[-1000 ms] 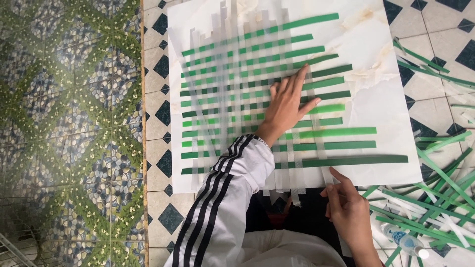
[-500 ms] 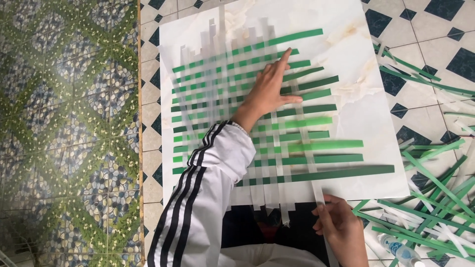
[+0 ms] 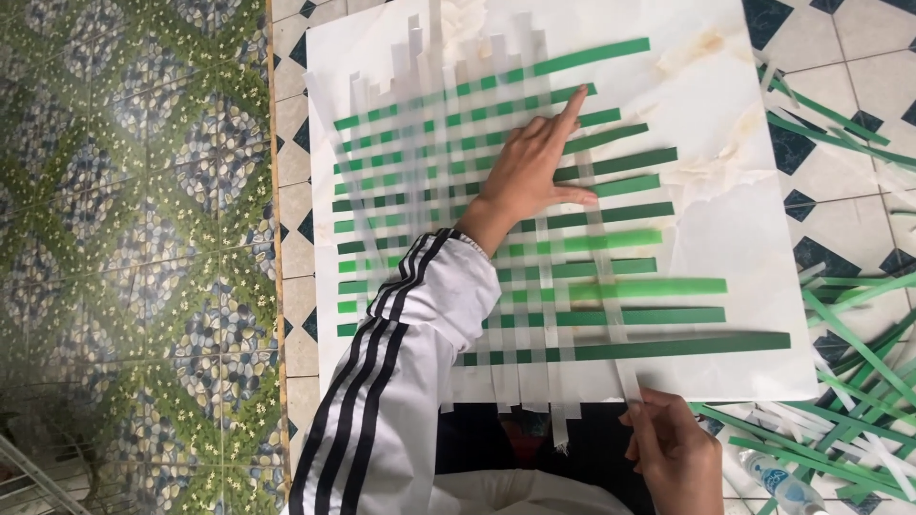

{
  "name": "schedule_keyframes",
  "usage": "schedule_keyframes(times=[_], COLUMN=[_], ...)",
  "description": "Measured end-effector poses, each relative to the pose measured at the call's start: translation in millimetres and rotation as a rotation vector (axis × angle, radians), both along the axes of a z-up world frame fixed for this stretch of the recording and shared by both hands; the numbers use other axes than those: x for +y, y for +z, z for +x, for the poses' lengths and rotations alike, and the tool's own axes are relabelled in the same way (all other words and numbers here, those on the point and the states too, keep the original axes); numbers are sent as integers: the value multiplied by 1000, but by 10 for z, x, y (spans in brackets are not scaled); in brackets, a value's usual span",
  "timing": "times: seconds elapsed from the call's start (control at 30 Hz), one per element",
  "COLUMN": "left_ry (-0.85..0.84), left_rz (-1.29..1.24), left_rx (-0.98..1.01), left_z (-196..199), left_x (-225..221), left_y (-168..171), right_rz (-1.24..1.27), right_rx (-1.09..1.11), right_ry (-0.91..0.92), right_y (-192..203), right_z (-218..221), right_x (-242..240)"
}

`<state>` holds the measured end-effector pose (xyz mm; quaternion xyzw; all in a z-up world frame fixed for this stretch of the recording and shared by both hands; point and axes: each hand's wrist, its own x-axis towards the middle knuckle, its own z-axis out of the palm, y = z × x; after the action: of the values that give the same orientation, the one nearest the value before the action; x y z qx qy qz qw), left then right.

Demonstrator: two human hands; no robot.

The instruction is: Weaving green and white plastic strips together on a flat board to create a patterned mat.

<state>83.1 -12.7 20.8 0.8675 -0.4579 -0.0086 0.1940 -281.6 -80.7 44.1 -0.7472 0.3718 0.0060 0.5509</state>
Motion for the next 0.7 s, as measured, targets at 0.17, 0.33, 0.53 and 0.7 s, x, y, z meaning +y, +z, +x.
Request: schedule_keyframes(times=[0.17, 0.33, 0.53, 0.7], left_ry=[-28, -18, -33, -33], left_rz=[-22, 1, -4, -5], left_rx=[-5, 0, -30, -27], left_z=[15, 7, 2, -22], left_x=[20, 15, 28, 27], left_y=[-49, -36, -61, -40], right_rz=[-44, -15, -24, 15], right_rx=[-35, -8, -23, -23], right_ry=[1, -29, -37, -72], right_y=[18, 86, 72, 84], right_z=[37, 111, 119, 144], right_x=[-16, -3, 18, 27])
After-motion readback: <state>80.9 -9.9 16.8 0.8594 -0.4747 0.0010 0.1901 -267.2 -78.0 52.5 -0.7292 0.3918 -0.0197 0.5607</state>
